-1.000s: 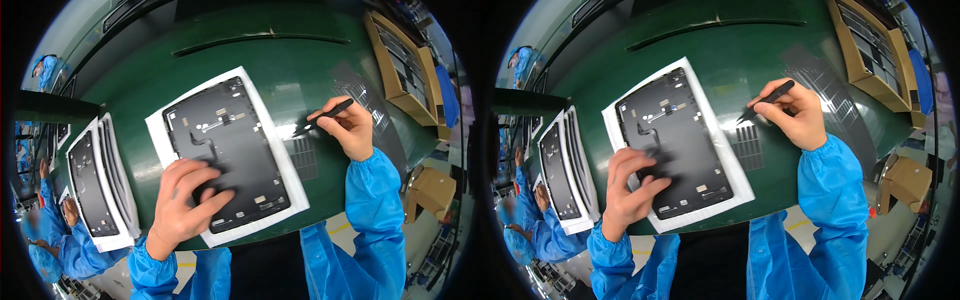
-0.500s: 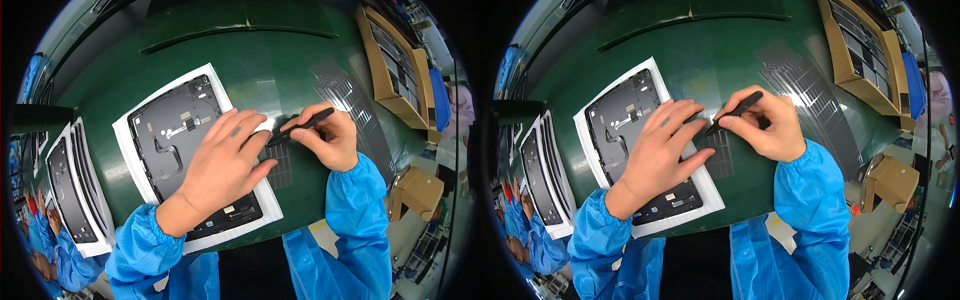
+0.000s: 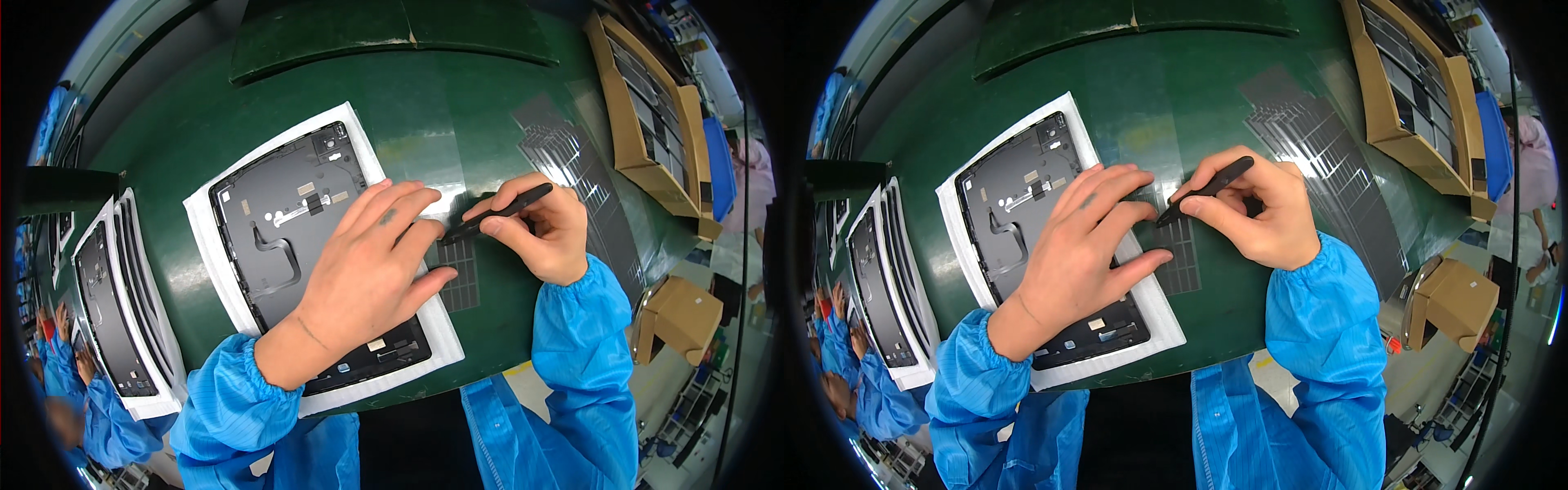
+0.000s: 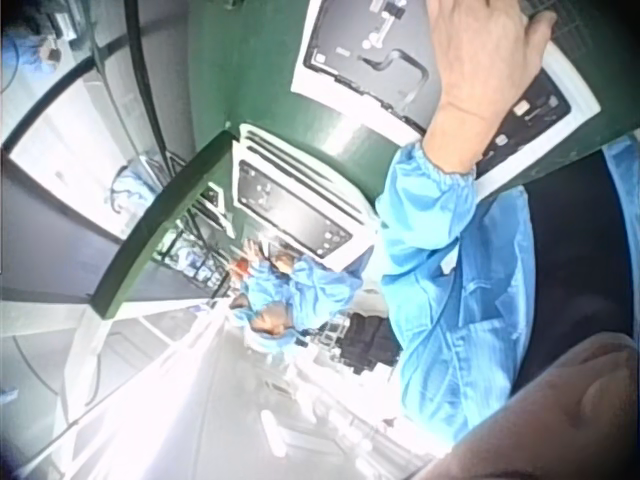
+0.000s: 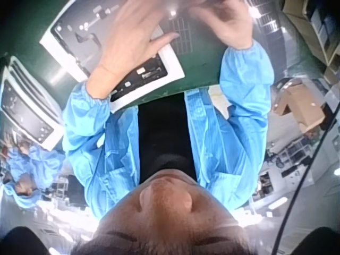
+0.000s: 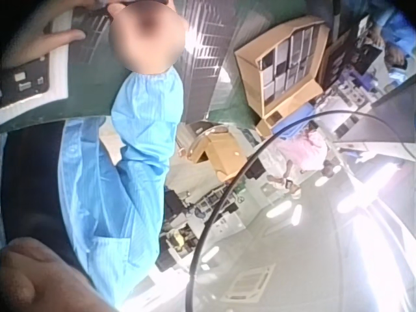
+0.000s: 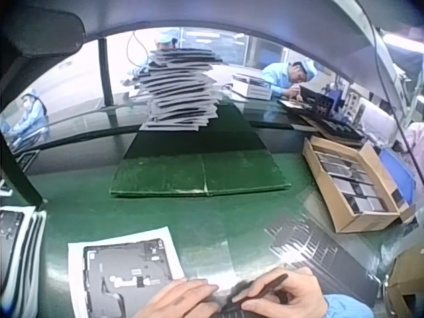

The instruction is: Assembling electronic components and applying adhesive strips to tablet device assemblies on a production line.

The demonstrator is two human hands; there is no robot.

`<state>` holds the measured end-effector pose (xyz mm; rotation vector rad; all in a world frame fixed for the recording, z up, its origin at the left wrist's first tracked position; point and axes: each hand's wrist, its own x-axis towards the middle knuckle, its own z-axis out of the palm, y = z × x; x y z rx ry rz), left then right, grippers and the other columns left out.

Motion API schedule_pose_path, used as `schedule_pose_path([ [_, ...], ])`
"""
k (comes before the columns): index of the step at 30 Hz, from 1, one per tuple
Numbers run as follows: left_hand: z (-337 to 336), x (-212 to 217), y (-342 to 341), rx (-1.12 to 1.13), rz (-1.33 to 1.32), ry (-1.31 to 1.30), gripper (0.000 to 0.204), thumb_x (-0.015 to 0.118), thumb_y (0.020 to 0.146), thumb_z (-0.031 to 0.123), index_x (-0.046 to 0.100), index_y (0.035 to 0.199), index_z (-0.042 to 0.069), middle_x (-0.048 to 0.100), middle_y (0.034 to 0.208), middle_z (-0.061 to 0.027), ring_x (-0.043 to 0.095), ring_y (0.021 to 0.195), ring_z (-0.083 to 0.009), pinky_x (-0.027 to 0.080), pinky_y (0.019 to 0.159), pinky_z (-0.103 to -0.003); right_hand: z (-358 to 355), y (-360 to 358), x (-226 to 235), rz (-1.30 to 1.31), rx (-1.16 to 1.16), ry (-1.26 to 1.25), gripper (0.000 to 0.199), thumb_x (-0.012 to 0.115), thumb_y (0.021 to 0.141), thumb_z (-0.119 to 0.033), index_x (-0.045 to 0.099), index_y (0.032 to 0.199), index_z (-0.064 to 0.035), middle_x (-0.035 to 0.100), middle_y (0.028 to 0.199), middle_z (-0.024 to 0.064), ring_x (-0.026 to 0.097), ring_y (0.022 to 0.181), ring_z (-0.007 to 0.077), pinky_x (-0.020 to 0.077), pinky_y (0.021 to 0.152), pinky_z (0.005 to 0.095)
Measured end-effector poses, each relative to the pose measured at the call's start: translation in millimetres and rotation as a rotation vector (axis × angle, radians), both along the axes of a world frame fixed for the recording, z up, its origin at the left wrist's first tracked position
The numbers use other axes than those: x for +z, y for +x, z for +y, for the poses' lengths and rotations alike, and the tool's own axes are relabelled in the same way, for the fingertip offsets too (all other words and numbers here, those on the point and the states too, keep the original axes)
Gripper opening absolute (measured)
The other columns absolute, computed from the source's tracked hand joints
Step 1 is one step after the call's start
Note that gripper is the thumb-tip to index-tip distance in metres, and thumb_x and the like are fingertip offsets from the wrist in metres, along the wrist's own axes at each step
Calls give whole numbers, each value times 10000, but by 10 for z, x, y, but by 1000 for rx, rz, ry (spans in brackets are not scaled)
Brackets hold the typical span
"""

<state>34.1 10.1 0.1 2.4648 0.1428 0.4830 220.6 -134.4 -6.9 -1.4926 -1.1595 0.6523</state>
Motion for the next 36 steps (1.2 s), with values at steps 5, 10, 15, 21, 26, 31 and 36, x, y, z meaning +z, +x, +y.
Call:
schedule_pose_path([
  [5,12,-2,1,-12,-8,-23,357,842,687,167,632,938,23,588,1231,-149,550,1182,-368,433,1039,-513,-4,4,-4,136,-15,54,153,719,850,33,620,960,-3,748,902,111,514,581,-7,370,498,169],
  [10,11,-21,-5,-12,-23,-37,347,841,692,168,624,927,33,576,1239,-143,539,1190,-368,425,1041,-513,-7,16,27,63,2,9,154,710,859,31,606,969,3,746,910,117,513,585,-11,375,505,164],
  [15,-11,-46,-3,-2,-29,-58,344,836,700,178,618,929,42,567,1248,-135,531,1198,-366,412,1050,-511,-19,2,21,21,23,-43,163,711,861,28,598,977,7,744,909,125,516,588,-10,378,507,162],
  [21,-23,-48,-4,-2,-36,-43,331,828,716,184,618,930,43,562,1252,-135,525,1196,-372,412,1049,-507,-39,34,-13,136,-13,60,161,709,861,32,596,973,4,743,908,126,526,593,-7,381,515,157],
  [26,15,-57,-12,-11,-48,-58,324,819,731,196,622,932,38,561,1246,-144,519,1202,-374,406,1056,-504,-12,0,67,36,30,-91,179,692,865,52,573,990,8,728,930,156,619,697,59,469,599,186],
  [31,8,-73,-104,-11,-85,34,332,761,806,216,617,1035,24,572,1226,-157,520,1212,-361,384,1102,-502,-48,1,96,250,-133,115,183,618,895,59,509,1026,-9,701,931,215,683,832,200,544,740,266],
  [36,48,292,-682,30,-240,35,231,740,804,110,652,990,6,633,1136,-153,605,1107,-348,501,986,-468,-77,84,91,214,-172,208,183,627,903,-20,493,1026,-49,707,938,239,437,580,42,330,526,183],
])
